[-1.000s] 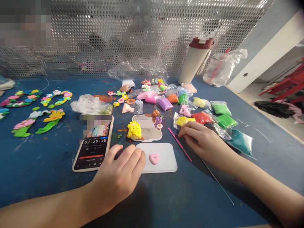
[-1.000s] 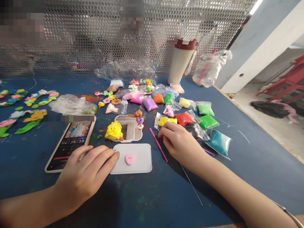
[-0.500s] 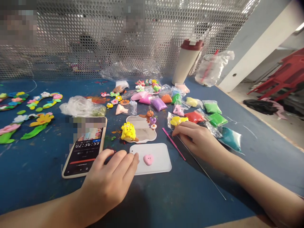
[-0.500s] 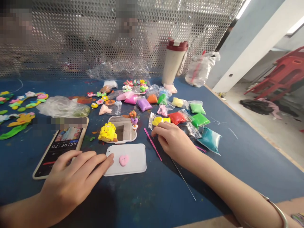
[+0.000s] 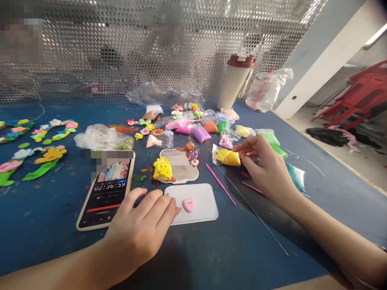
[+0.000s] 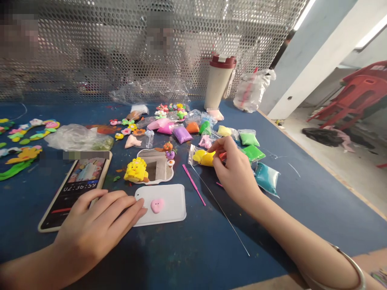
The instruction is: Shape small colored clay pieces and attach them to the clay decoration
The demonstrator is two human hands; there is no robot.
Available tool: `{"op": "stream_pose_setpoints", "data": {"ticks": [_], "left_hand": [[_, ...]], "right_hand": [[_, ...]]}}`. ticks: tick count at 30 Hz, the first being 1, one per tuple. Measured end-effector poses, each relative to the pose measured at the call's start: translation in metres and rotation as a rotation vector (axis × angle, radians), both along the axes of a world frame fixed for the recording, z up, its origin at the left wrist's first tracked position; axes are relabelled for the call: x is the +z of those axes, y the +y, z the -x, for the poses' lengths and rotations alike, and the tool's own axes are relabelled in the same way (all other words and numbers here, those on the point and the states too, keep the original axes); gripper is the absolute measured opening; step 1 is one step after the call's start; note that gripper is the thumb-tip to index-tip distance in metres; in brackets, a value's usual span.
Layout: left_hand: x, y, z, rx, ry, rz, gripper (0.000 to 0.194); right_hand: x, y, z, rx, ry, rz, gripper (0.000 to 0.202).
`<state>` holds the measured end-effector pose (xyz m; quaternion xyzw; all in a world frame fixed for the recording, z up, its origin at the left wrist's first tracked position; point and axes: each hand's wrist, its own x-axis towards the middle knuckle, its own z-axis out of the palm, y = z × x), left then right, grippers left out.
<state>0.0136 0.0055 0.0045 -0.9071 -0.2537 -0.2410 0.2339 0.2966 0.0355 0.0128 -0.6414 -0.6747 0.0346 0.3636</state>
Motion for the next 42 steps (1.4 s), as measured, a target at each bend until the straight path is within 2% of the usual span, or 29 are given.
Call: {"op": "stream_pose_setpoints", "data": {"ticks": [3, 13, 19, 22, 26, 29, 37, 42], "left_hand": [[0.0, 0.001, 0.001, -0.009, 0.011, 0.006, 0.028], [-0.002, 0.002, 0.0, -0.004, -0.006, 0.02, 0.017], [0.001, 0.003, -0.003, 0.023, -0.036, 0.025, 0.021], [0.001, 0.001, -0.002, -0.028, -0.058, 0.041, 0.017], [-0.002, -0.004, 0.002, -0.182, -0.052, 0.084, 0.018], [-0.004, -0.006, 0.004, -0.247, -0.033, 0.082, 0.017], [-0.008, -0.004, 0.002, -0.26, -0.019, 0.148, 0.017], [-0.008, -0.005, 0.003, -0.268, -0.018, 0.158, 0.015]], "right_hand": [[0.002, 0.002, -0.002, -0.05, 0.009, -0.031, 0.02], [-0.003, 0.003, 0.0, 0.015, 0.002, 0.041, 0.019], [0.005, 0.009, -0.016, -0.149, -0.105, -0.002, 0.026], [0.008, 0.014, -0.027, -0.182, -0.217, 0.031, 0.028], [0.004, 0.021, -0.038, -0.128, -0.382, 0.207, 0.024], [0.0, 0.023, -0.041, -0.107, -0.443, 0.316, 0.028], [0.002, 0.025, -0.047, -0.073, -0.447, 0.385, 0.043], [0.001, 0.025, -0.047, -0.163, -0.367, 0.374, 0.038]]}}
